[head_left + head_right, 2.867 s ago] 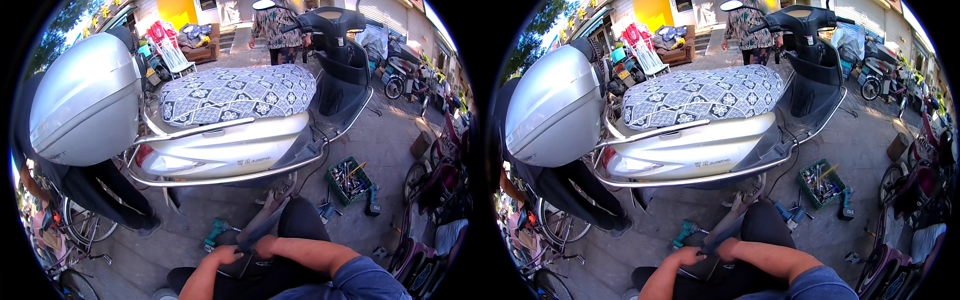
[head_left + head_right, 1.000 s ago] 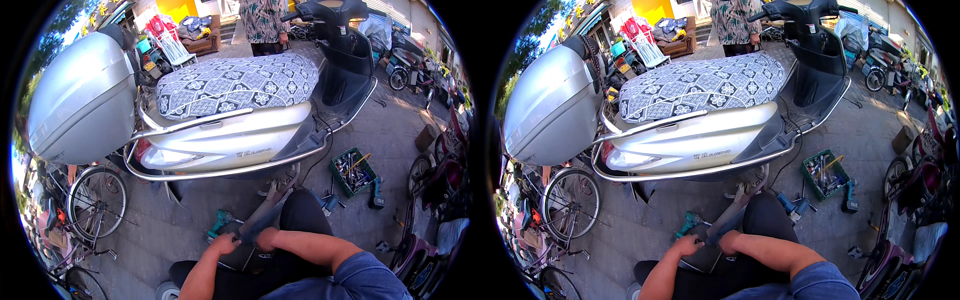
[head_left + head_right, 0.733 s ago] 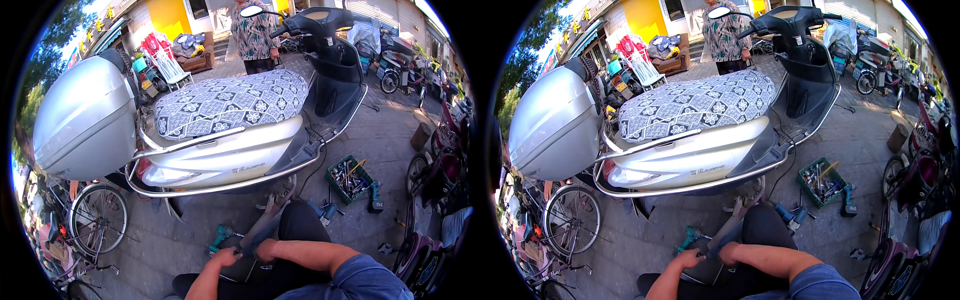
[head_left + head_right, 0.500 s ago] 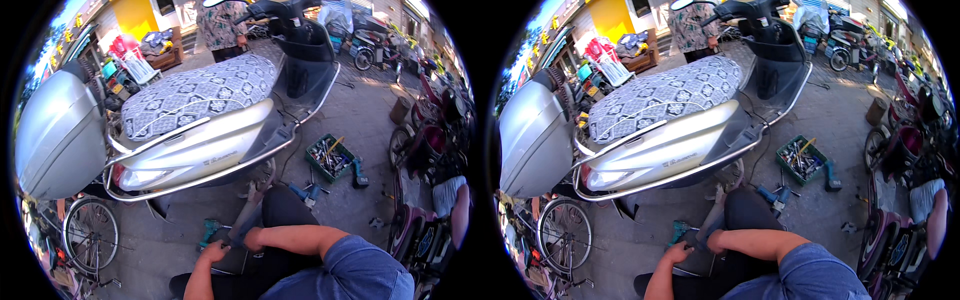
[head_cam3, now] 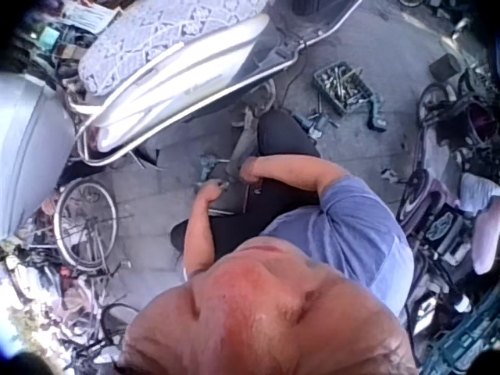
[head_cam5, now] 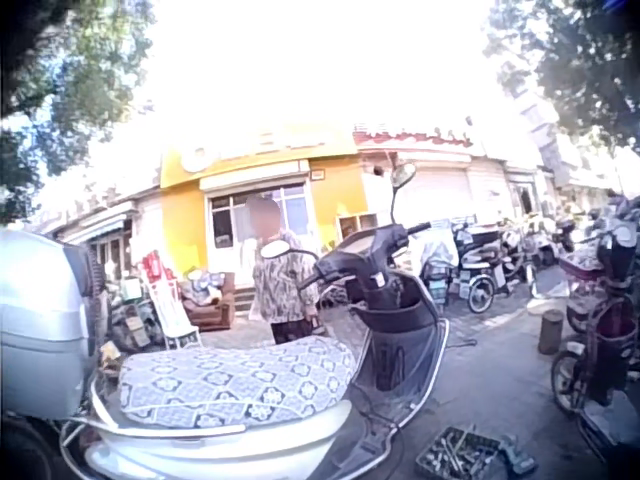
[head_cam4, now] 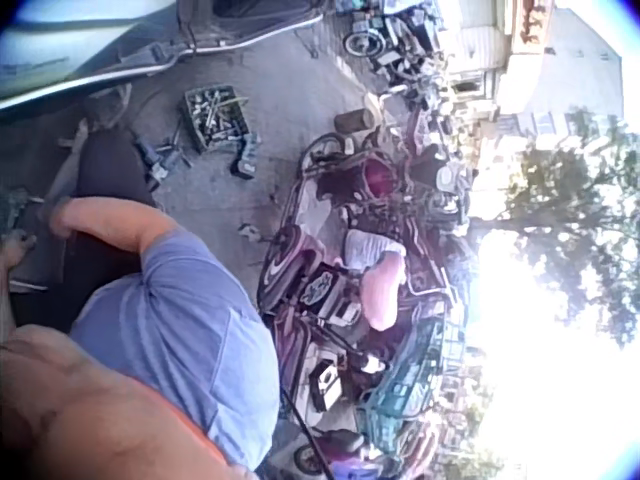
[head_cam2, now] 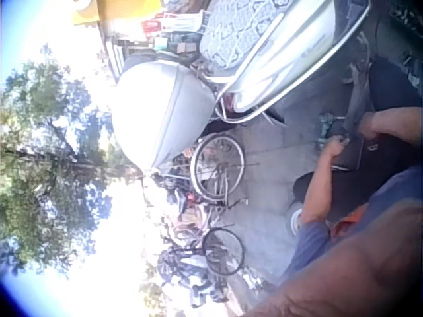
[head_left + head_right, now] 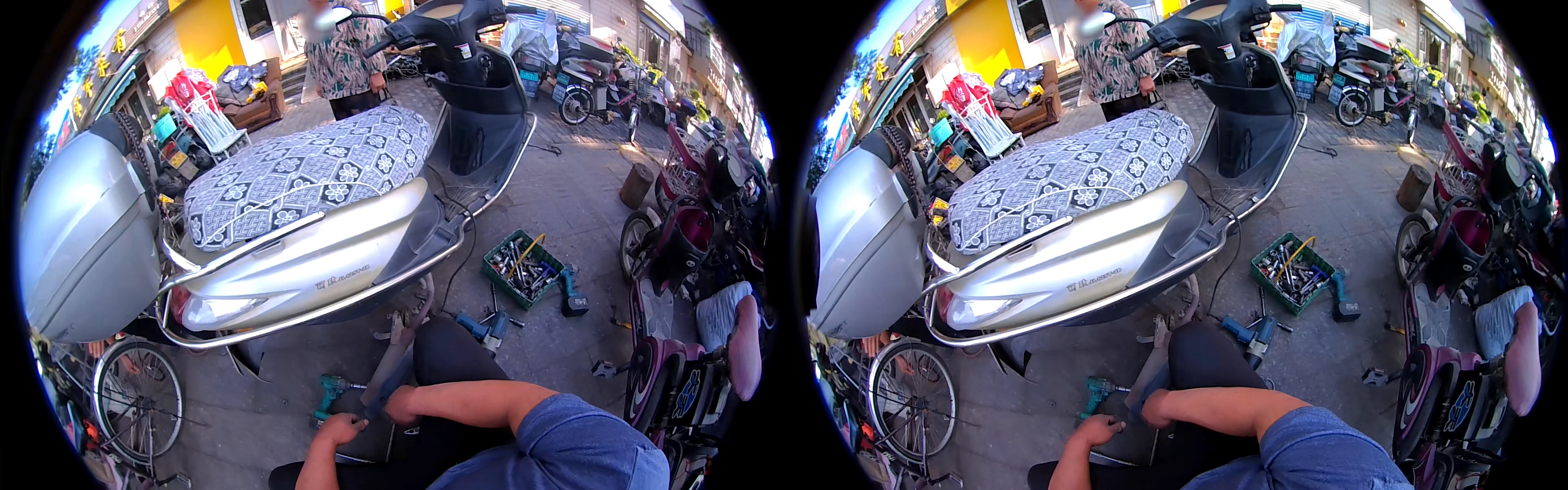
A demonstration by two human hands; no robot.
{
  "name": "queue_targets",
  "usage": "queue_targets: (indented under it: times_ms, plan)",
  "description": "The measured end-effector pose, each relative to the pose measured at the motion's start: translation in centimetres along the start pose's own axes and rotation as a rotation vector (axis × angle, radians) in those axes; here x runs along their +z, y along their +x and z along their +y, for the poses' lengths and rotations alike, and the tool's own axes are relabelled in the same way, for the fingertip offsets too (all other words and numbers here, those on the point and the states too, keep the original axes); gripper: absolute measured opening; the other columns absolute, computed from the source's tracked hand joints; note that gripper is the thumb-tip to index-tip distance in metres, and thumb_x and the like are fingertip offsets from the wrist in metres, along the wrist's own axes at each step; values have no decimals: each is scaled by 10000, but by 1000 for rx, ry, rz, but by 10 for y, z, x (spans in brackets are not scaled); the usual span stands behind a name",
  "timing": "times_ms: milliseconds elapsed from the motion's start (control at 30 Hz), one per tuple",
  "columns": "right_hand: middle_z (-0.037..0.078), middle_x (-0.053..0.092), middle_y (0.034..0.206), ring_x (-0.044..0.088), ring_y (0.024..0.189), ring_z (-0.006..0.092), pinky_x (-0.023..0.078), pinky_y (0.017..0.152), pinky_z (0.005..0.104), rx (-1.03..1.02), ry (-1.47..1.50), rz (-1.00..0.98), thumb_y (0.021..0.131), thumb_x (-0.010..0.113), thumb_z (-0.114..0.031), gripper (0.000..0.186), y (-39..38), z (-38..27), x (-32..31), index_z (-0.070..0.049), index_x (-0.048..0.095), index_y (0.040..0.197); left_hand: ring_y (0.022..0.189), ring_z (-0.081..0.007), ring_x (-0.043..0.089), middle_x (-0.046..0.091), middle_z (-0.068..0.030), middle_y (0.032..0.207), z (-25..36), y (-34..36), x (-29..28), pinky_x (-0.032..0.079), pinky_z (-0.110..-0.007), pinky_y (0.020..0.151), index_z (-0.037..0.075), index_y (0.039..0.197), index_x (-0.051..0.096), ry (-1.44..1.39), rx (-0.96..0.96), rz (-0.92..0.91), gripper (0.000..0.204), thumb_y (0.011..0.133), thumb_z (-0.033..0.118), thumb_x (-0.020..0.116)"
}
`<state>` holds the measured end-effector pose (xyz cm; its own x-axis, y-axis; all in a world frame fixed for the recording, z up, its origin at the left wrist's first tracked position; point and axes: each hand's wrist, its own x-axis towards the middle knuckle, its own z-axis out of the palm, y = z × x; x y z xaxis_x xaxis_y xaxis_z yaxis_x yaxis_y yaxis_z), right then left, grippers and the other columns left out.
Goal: The person holds a metal mechanical component from a scooter and uses a cloth to wipe various parts of it before setting it down.
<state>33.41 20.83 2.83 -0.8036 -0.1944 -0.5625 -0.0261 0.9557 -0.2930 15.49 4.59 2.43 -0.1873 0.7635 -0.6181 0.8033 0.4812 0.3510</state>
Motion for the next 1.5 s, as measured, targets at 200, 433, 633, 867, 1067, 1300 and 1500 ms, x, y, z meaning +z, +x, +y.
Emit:
queue_targets:
  times_ms: [200,433,633,867,1067,1300,1500]
  plan:
    - [143,738,1160,701,1073,355,547,884,488,-2,-27,2,935,555,-294,327,3,2,6,-98,774,1077,1122,-385,673,716,-216,1177,-10,11,15,520,-450,954,65,1234,696,-88,45,16,547,936,521,644]
    - [152,734,1162,696,1084,355,536,918,476,40,-25,-31,929,552,-300,348,10,8,13,-78,762,1096,1146,-377,667,711,-212,1201,-21,19,23,510,-436,975,62,1239,700,-96,77,41,554,941,525,641]
    - [155,736,1149,697,1070,361,532,911,483,68,35,-10,916,566,-288,336,0,6,8,-82,762,1096,1136,-379,668,711,-221,1190,-9,8,13,509,-446,968,49,1212,715,-30,30,-49,573,942,547,626]
    - [125,721,1233,679,1150,331,531,940,476,76,-22,-52,956,537,-299,358,-5,-4,1,-101,763,1151,1139,-379,666,711,-223,1187,-23,11,24,510,-443,965,49,1211,714,-70,28,46,562,942,536,637]
    - [134,723,1219,683,1131,339,533,935,477,124,11,-36,935,572,-316,353,-9,-4,-2,-97,765,1135,1168,-373,657,698,-225,1230,-17,11,18,507,-430,989,42,1249,690,-98,16,40,580,934,529,653]
    - [136,739,1167,699,1086,348,548,887,489,79,6,46,882,607,-273,306,2,4,13,-87,782,1052,1185,-371,651,693,-228,1246,-15,6,18,496,-437,1010,34,1319,654,-66,35,58,624,942,530,642]
    - [144,738,1157,700,1079,349,548,886,490,81,13,-5,897,586,-298,327,1,1,8,-84,780,1050,1162,-367,659,711,-217,1201,-15,14,12,502,-448,983,47,1188,731,-24,17,-70,552,947,533,633]
